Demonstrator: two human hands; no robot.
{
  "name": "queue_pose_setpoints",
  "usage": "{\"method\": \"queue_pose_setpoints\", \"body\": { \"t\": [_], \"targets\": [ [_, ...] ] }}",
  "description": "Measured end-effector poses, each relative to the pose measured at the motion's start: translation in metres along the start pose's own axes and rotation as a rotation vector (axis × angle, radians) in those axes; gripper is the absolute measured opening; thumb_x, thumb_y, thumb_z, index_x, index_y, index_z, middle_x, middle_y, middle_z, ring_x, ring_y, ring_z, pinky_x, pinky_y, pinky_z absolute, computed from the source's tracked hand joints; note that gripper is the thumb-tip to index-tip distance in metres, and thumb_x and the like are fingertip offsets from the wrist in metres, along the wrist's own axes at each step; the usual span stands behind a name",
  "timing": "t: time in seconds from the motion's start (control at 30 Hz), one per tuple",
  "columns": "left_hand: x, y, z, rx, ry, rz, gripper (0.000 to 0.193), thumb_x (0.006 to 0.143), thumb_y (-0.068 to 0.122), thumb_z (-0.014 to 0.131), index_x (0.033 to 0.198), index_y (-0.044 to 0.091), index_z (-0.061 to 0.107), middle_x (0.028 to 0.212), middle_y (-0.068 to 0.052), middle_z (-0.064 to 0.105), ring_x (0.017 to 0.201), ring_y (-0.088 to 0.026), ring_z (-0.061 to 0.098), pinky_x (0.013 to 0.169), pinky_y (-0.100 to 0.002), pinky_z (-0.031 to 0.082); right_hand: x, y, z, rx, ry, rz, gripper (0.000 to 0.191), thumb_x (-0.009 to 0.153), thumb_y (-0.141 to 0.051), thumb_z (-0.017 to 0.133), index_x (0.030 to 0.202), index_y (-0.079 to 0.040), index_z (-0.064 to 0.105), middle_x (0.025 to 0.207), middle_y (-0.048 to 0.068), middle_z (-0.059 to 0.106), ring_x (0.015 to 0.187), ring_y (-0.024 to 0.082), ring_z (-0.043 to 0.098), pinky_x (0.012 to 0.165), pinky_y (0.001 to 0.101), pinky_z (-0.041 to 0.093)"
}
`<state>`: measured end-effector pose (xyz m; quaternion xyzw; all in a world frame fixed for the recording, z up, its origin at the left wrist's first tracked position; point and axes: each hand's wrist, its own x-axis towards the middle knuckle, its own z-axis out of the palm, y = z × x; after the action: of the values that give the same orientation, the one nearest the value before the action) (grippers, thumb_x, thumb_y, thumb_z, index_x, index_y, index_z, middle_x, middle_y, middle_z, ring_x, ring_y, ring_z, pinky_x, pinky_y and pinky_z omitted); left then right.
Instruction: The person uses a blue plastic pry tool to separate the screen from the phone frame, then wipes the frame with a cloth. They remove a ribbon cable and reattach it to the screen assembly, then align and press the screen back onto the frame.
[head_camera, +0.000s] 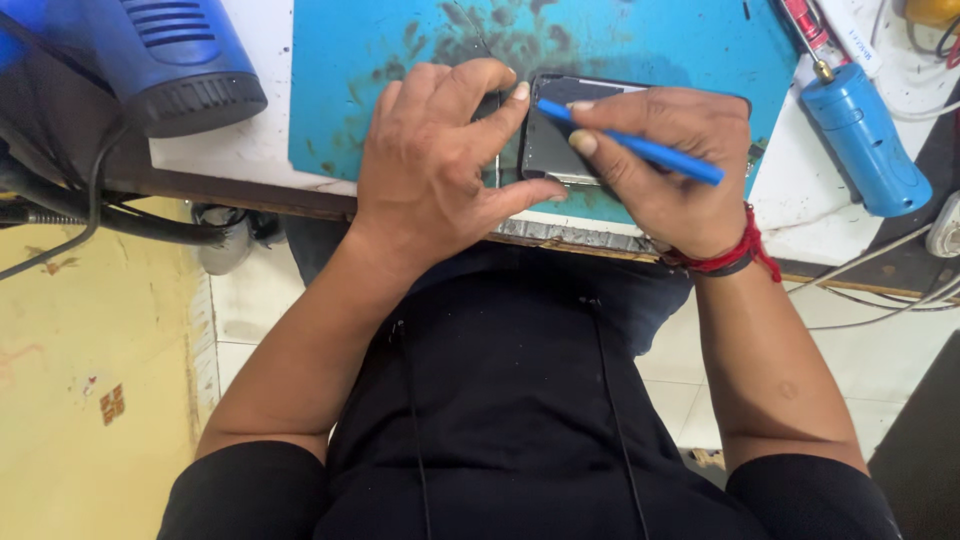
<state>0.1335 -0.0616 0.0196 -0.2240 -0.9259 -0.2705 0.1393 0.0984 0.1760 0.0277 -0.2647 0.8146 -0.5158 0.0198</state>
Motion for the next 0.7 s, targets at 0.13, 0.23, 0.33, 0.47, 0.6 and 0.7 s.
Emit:
{"method": "queue_pose_setpoints", "body": {
  "t": [0.13, 0.23, 0.33, 0.47, 0.6, 0.7],
  "targets": [
    [-0.0006, -0.0006, 0.0006, 0.013, 0.004, 0.006, 0.074, 0.077, 0.059, 0.093, 0.122, 0.004, 0.073, 0.128, -0.003, 0.058, 0.108, -0.025, 0.056, 0.091, -0.042, 0.045, 0.0020, -0.0009, 0.0017, -0.044, 0.042, -0.101, 0.017, 0.101, 0.003, 0.078, 0.117, 0.000, 0.073, 0.110, 0.016, 0.075, 0.096, 0.023, 0.075, 0.084, 0.0265, 0.058],
    [-0.0017, -0.0004, 0.0006, 0.011, -0.007, 0.003, 0.072, 0.079, 0.058, 0.093, 0.123, 0.005, 0.073, 0.129, -0.002, 0.059, 0.109, -0.025, 0.056, 0.090, -0.042, 0.045, 0.0028, -0.0018, 0.0003, -0.126, -0.024, -0.186, 0.019, 0.096, 0.001, 0.082, 0.113, 0.001, 0.074, 0.107, 0.018, 0.075, 0.096, 0.026, 0.075, 0.083, 0.0306, 0.057],
    [-0.0018, -0.0001, 0.0011, 0.006, 0.001, -0.002, 0.073, 0.078, 0.059, 0.093, 0.123, 0.004, 0.073, 0.128, -0.002, 0.059, 0.108, -0.024, 0.056, 0.090, -0.042, 0.045, 0.0022, -0.0020, 0.0005, -0.068, -0.017, -0.119, 0.020, 0.099, -0.001, 0.085, 0.115, -0.001, 0.075, 0.109, 0.015, 0.076, 0.093, 0.024, 0.076, 0.081, 0.0282, 0.059],
    [-0.0016, -0.0006, 0.0005, 0.018, -0.002, 0.001, 0.072, 0.078, 0.058, 0.093, 0.122, 0.005, 0.073, 0.128, -0.003, 0.059, 0.108, -0.024, 0.056, 0.090, -0.042, 0.045, 0.0015, -0.0014, 0.0012, -0.135, -0.002, -0.183, 0.018, 0.100, -0.001, 0.084, 0.114, 0.002, 0.073, 0.114, 0.018, 0.075, 0.103, 0.028, 0.075, 0.089, 0.0327, 0.058],
    [-0.0015, 0.0004, 0.0005, -0.012, 0.010, -0.003, 0.073, 0.076, 0.057, 0.094, 0.122, 0.004, 0.074, 0.127, -0.002, 0.059, 0.107, -0.025, 0.056, 0.090, -0.042, 0.045, 0.0031, -0.0015, -0.0014, -0.082, -0.059, -0.194, 0.021, 0.097, -0.002, 0.085, 0.115, -0.001, 0.075, 0.110, 0.015, 0.075, 0.097, 0.025, 0.076, 0.084, 0.0307, 0.058],
    [-0.0008, 0.0008, 0.0005, -0.005, 0.006, -0.005, 0.074, 0.076, 0.059, 0.093, 0.123, 0.004, 0.073, 0.127, -0.002, 0.059, 0.107, -0.024, 0.056, 0.092, -0.042, 0.046, 0.0036, -0.0033, -0.0009, -0.069, -0.024, -0.140, 0.020, 0.097, -0.002, 0.085, 0.115, -0.002, 0.075, 0.109, 0.015, 0.076, 0.093, 0.024, 0.076, 0.080, 0.0291, 0.058]
  ]
}}
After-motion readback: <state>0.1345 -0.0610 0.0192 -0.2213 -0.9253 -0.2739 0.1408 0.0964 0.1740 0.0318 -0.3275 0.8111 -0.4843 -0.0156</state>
